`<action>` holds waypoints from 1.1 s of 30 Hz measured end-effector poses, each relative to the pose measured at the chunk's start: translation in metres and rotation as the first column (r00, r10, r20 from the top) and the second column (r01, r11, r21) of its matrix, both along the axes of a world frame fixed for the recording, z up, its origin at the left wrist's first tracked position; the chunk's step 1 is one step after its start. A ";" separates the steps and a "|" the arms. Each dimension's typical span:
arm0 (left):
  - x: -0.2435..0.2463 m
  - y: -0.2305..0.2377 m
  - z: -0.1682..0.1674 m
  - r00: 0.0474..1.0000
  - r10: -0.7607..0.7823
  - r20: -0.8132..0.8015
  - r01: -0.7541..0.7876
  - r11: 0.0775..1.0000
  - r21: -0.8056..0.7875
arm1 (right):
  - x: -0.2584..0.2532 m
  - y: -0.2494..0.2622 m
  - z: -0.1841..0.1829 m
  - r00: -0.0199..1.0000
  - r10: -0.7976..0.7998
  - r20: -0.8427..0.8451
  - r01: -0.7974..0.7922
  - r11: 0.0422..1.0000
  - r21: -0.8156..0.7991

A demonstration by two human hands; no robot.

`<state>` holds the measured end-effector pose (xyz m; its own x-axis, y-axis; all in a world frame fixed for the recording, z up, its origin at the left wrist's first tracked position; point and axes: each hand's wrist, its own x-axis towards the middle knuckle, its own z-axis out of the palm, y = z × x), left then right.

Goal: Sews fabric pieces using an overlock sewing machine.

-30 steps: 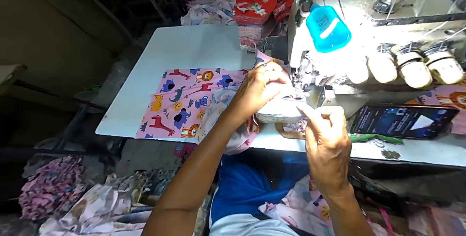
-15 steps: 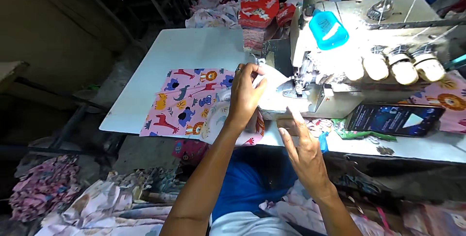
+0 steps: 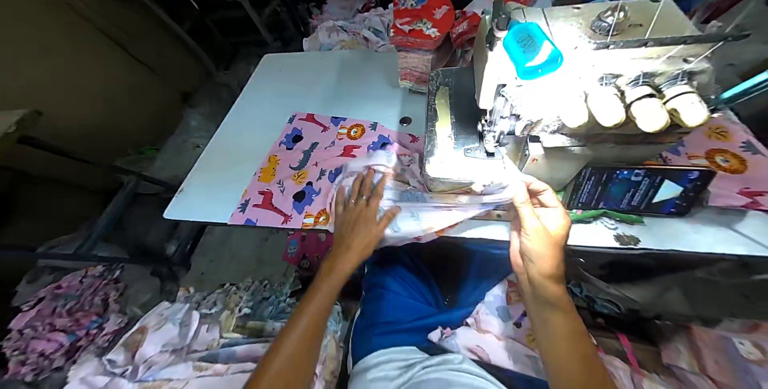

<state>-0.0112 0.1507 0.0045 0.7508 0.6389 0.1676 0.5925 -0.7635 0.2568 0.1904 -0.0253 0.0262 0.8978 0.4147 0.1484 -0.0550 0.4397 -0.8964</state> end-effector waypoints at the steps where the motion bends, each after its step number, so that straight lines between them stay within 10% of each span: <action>1: -0.002 0.018 0.004 0.999 -0.037 -0.030 0.036 0.999 -0.014 | -0.004 0.001 0.000 0.999 0.009 0.047 -0.008 1.000 -0.023; 9: 0.029 -0.023 0.088 0.865 -0.266 0.426 0.341 0.934 -0.108 | -0.033 -0.013 0.009 0.977 0.079 0.199 -0.065 0.995 -0.076; 16: 0.062 -0.044 0.086 0.801 -0.291 0.524 0.476 0.840 -0.260 | -0.028 -0.024 0.016 0.935 0.139 0.327 -0.126 0.990 -0.061; 22: 0.063 -0.046 0.096 0.768 -0.256 0.587 0.621 0.518 -0.588 | -0.022 -0.029 0.014 0.920 0.163 0.356 -0.165 0.986 -0.026; 33: 0.053 -0.046 0.098 0.784 -0.302 0.542 0.482 0.847 -0.225 | -0.018 -0.028 0.013 0.949 0.176 0.263 -0.150 0.982 -0.117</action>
<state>0.0420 0.1045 0.1021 0.8313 0.3873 0.3988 -0.0041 -0.7131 0.7010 0.1724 -0.0533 0.0390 0.7482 0.5760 0.3293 0.1316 0.3576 -0.9246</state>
